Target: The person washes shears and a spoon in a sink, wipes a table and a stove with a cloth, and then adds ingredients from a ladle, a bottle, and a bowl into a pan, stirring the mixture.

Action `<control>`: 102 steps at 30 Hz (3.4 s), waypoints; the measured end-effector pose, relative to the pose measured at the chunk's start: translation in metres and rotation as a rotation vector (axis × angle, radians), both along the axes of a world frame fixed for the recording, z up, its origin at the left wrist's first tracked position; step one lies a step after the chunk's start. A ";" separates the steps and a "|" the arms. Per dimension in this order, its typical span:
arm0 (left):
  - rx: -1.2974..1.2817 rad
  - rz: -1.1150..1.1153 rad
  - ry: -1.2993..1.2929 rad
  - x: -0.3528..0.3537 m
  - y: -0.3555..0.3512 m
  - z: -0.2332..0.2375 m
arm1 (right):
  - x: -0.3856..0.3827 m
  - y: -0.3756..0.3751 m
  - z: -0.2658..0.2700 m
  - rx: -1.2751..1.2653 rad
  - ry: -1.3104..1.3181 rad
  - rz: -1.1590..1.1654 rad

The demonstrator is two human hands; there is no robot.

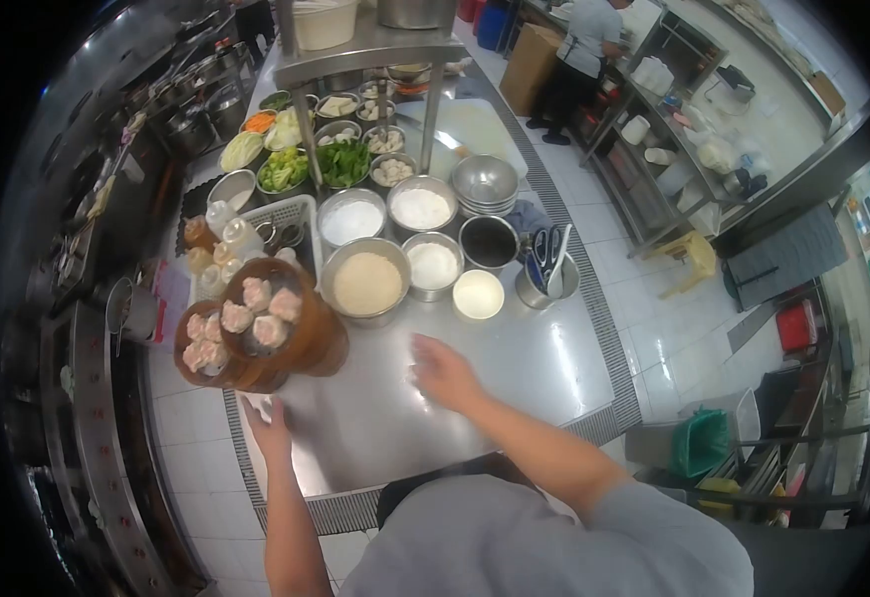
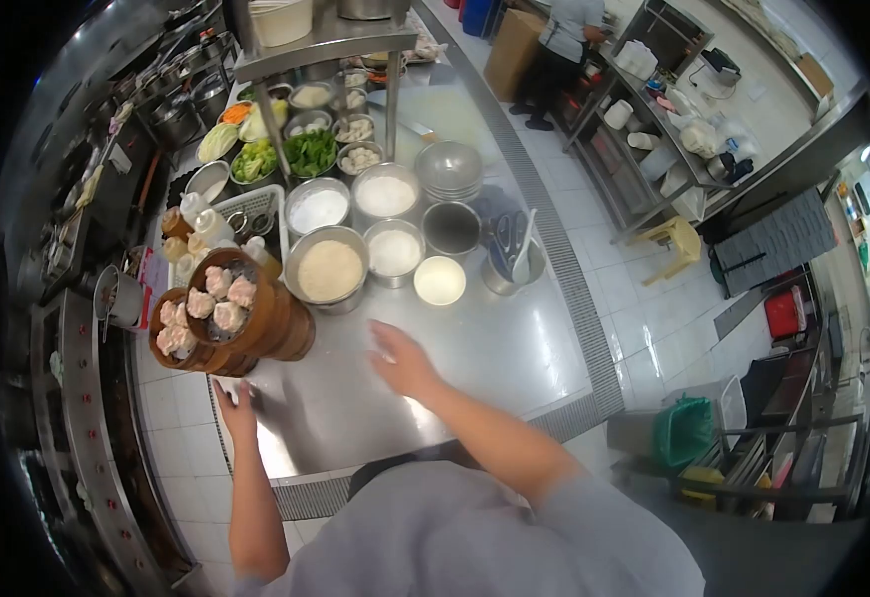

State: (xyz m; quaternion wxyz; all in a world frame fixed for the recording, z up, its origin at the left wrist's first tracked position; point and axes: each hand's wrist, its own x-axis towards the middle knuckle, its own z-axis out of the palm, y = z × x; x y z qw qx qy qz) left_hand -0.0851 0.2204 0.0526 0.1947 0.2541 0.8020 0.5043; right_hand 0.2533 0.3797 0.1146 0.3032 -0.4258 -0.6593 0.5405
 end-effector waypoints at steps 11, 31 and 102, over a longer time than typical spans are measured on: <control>-0.176 -0.092 -0.252 0.186 -0.048 0.034 | 0.286 0.281 -0.055 0.373 -0.094 -0.662; -0.615 0.199 -0.083 0.251 -0.254 -0.017 | 0.405 0.311 0.092 0.352 0.173 -0.464; -0.643 -0.043 -0.243 0.285 -0.341 -0.099 | 0.287 0.006 -0.048 0.553 -0.948 0.300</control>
